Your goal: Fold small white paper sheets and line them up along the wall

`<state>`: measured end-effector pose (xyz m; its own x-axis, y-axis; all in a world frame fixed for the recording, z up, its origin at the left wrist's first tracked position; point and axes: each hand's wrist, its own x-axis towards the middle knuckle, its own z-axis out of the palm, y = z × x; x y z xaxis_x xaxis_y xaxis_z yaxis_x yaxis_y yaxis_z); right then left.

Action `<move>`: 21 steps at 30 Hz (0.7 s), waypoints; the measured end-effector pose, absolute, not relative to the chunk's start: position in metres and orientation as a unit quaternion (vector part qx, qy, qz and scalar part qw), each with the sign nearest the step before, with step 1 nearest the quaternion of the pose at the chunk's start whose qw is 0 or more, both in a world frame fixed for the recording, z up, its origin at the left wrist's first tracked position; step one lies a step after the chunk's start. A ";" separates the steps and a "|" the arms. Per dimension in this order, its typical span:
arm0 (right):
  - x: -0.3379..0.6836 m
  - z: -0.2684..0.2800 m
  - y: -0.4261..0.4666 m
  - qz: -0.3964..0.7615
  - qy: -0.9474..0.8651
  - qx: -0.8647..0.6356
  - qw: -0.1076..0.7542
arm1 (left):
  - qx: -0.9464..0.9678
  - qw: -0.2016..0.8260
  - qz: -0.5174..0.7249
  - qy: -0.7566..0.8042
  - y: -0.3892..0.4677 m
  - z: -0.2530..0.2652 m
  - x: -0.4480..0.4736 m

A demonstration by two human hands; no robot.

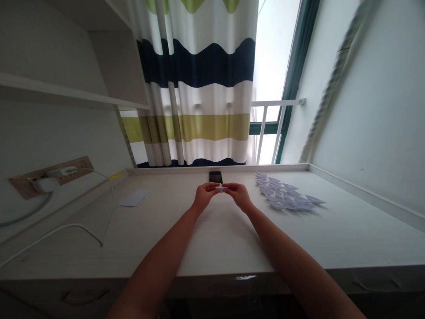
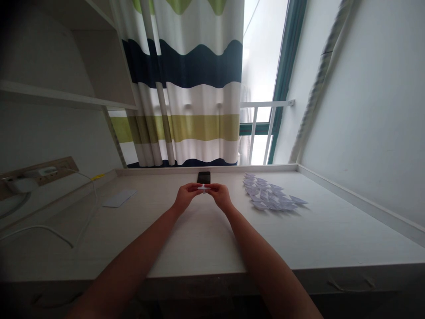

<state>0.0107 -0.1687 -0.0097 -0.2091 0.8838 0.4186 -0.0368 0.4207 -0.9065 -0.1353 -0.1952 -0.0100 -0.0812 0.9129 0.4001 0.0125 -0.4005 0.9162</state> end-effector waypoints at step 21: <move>0.014 -0.010 -0.168 0.361 -0.685 -0.341 0.533 | 0.613 0.264 0.607 0.432 -0.193 -0.013 -0.137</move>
